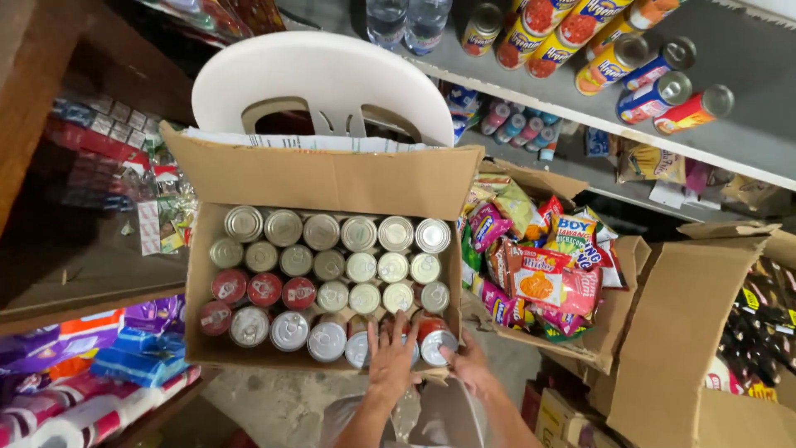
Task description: Organizing and stocking metal grocery shelves with various canned goods and snacks from boxes.
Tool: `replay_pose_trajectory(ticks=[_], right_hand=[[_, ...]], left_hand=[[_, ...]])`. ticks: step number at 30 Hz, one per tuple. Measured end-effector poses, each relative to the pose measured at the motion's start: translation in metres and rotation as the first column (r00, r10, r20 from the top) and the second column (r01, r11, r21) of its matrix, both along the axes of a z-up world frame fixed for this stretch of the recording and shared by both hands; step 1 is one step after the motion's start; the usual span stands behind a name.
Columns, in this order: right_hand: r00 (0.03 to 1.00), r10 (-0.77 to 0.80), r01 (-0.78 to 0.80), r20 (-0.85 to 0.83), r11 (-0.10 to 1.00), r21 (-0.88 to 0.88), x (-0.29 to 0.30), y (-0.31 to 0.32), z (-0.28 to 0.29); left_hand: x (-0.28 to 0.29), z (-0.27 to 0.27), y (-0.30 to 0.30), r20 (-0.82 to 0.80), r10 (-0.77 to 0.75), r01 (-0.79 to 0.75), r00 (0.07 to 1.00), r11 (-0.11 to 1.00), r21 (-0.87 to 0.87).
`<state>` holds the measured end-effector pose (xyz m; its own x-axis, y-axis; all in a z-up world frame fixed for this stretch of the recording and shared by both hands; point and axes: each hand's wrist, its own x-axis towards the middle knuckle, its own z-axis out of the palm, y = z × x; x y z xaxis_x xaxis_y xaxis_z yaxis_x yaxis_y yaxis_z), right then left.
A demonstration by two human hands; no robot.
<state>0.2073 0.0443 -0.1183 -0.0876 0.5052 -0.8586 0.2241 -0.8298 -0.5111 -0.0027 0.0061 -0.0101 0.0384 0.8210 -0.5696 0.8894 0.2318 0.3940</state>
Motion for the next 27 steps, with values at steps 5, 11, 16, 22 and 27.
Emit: replay_pose_trajectory(ticks=[5, 11, 16, 22, 27], right_hand=[[0.999, -0.021, 0.019, 0.027, 0.997, 0.071, -0.004, -0.018, 0.002], [0.987, -0.162, 0.162, -0.011, 0.977, 0.138, -0.01, -0.02, -0.004], [0.979, -0.203, 0.197, 0.037, 0.973, 0.118, -0.012, -0.015, -0.009], [0.967, -0.17, 0.152, 0.187, 0.982, 0.109, -0.015, 0.0, 0.001], [0.942, 0.105, -0.219, 0.318, 0.911, 0.349, 0.005, -0.02, -0.035]], left_hand=[[0.002, 0.005, -0.006, 0.037, 0.027, -0.029, 0.999, 0.998, 0.053], [0.004, 0.0, -0.001, 0.059, 0.047, -0.049, 0.997, 0.999, 0.022], [0.001, 0.001, 0.005, 0.047, 0.042, -0.044, 0.998, 0.998, 0.035], [-0.001, 0.009, 0.019, 0.038, 0.059, -0.059, 0.998, 0.998, -0.014], [-0.008, 0.017, -0.004, 0.096, 0.073, -0.079, 0.993, 0.995, 0.059]])
